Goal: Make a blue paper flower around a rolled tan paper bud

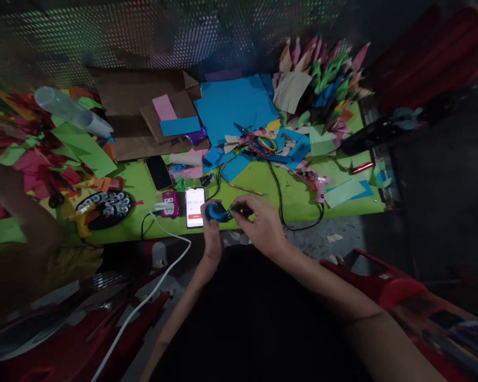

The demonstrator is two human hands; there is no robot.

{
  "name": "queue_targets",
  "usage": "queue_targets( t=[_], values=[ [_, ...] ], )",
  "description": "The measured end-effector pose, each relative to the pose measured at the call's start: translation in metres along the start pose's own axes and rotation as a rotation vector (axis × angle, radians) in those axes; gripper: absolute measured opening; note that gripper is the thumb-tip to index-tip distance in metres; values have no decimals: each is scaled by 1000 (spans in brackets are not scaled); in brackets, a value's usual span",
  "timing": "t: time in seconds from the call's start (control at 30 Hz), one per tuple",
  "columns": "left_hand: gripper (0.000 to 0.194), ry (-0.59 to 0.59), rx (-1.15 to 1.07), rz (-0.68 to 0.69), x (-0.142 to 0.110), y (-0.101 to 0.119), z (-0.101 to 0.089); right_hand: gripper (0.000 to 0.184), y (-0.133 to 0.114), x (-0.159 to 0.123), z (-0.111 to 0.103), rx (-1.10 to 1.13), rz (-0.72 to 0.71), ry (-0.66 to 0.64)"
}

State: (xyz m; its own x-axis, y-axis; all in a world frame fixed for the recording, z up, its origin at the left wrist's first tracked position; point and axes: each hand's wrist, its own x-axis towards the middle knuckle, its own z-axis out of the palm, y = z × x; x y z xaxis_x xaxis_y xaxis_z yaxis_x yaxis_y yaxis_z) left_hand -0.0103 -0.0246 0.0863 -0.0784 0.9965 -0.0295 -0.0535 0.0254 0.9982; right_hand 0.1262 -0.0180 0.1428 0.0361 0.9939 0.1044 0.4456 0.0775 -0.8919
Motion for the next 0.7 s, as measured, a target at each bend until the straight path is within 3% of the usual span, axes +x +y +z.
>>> queue_targets(
  t=[0.17, 0.4, 0.7],
  values=[
    [58, 32, 39, 24, -2, -1, 2, 4, -1, -6, -2, 23, 26, 28],
    [55, 54, 95, 120, -6, -7, 4, 5, -3, -11, -7, -14, 15, -46],
    [51, 64, 140, 167, -9, -13, 5, 8, -4, -15, -8, -16, 9, -46]
  ],
)
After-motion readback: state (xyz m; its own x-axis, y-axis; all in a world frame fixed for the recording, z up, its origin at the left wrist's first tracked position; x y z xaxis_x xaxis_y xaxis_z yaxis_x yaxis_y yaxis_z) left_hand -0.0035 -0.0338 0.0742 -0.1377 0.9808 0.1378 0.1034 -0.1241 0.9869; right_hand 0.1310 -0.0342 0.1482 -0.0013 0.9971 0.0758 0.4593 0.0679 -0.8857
